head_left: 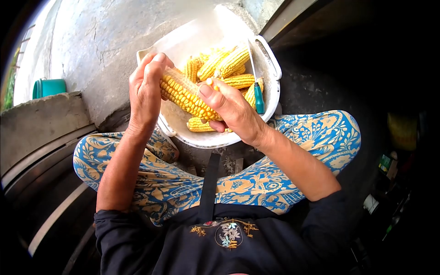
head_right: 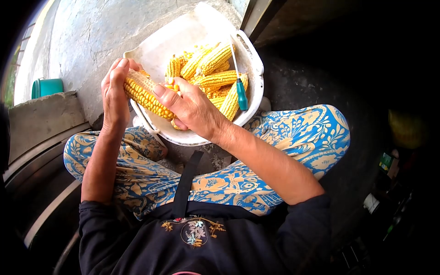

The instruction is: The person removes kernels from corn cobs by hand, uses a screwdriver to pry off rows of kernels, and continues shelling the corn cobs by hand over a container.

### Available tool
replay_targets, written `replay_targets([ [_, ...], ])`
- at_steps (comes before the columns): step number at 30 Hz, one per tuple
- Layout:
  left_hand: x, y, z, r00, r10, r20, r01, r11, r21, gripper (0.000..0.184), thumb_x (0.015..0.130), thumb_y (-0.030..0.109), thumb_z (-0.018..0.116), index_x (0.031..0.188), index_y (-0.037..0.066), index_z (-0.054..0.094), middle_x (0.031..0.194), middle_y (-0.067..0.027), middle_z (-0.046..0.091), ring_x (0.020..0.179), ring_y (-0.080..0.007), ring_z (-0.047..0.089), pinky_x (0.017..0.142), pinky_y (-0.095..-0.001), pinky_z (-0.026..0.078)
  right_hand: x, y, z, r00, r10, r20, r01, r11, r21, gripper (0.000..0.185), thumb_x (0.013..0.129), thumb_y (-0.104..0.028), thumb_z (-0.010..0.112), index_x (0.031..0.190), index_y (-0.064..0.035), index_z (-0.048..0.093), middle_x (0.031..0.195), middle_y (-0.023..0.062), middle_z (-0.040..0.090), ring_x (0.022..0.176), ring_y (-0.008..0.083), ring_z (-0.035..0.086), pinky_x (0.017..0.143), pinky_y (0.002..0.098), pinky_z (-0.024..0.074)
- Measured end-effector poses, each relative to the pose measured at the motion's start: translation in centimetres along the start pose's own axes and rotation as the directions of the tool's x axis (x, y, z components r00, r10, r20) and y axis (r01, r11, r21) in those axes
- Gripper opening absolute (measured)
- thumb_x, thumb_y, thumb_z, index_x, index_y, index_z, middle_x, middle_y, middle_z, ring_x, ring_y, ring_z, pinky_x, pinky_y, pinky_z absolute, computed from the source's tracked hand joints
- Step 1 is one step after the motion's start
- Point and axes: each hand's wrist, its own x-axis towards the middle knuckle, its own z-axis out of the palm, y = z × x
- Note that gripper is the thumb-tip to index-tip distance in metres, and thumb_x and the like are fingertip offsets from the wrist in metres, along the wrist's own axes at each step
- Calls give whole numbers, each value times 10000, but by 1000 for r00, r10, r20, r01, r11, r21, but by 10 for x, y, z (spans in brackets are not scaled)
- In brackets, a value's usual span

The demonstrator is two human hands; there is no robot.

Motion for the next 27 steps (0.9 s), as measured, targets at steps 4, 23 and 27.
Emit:
replay_targets([
  [4,0,-4,0,1000,-16,1,16,999,-48,310,901,310,453,796,39,559,711,7,502,639,-70,436,564,-215,358,7,17,4,965,-210,-158,185,970,-157,351,951,-375,431,931,-34,512,738,14,507,648,54,469,496,198,400],
  [23,9,-1,-8,997,-33,-77,21,987,-159,333,902,331,436,790,43,561,739,-24,531,688,-107,467,642,-248,372,-3,-3,1,997,-65,33,62,994,93,608,862,-358,491,1294,43,344,880,124,550,577,72,440,533,180,372],
  [27,4,6,-5,996,10,-86,-16,997,-76,329,902,326,438,791,41,560,737,-27,530,695,-106,465,644,-254,375,-1,4,0,998,-55,13,51,978,201,484,882,-300,483,1230,23,390,871,111,543,571,74,437,520,185,369],
])
